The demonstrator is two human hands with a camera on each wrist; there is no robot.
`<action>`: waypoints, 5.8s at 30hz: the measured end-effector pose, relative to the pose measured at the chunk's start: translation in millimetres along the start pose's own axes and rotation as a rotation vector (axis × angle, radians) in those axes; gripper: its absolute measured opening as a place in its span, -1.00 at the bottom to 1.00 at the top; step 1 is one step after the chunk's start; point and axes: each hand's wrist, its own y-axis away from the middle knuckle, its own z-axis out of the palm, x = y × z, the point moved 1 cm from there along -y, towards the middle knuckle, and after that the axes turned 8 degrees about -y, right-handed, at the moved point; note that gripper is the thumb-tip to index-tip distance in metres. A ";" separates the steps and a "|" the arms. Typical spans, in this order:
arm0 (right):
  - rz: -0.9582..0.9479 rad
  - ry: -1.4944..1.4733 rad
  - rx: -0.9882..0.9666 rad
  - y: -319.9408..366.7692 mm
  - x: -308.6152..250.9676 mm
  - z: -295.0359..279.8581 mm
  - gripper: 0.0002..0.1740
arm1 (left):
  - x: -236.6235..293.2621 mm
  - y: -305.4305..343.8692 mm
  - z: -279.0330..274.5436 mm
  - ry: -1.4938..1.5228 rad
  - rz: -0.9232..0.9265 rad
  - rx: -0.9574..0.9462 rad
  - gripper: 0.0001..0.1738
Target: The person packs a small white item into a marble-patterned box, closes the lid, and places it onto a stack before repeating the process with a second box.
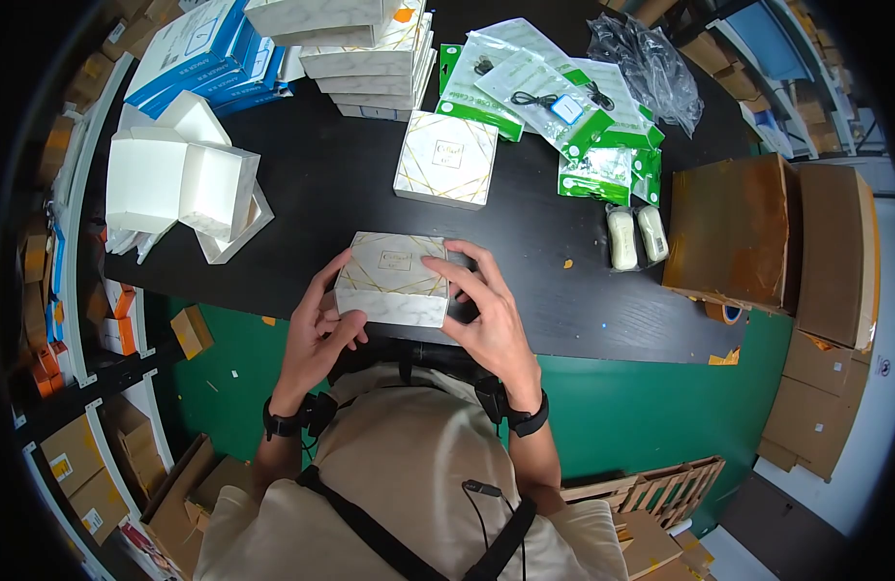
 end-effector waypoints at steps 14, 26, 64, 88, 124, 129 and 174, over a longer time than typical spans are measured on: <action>0.013 -0.019 0.003 5.9 -1.1 4.8 -0.31 | -2.9 7.6 8.2 0.010 0.042 0.071 -0.17; -0.187 0.118 -0.079 -37.0 -12.4 55.0 -0.18 | 2.1 9.4 -28.4 0.101 -0.063 0.330 -0.40; -0.167 -0.071 0.297 -0.1 30.4 42.2 -0.75 | 15.2 -100.5 -18.1 -1.328 0.589 0.660 -0.58; 0.011 -0.047 0.372 -25.2 29.3 2.8 -0.29 | 3.5 -74.5 48.8 -0.561 0.415 0.242 -0.25; -0.360 0.203 0.420 0.9 -56.0 -34.6 -0.84 | -10.2 -0.9 38.8 -0.214 0.181 0.145 -0.31; -0.139 0.035 0.652 -38.0 -44.7 -45.1 -0.64 | -15.8 6.1 36.3 -0.286 0.128 0.082 -0.37; -0.075 -0.190 0.226 5.7 -30.5 -28.9 -0.41 | 56.2 -42.5 -1.2 -0.467 0.249 -0.023 -0.38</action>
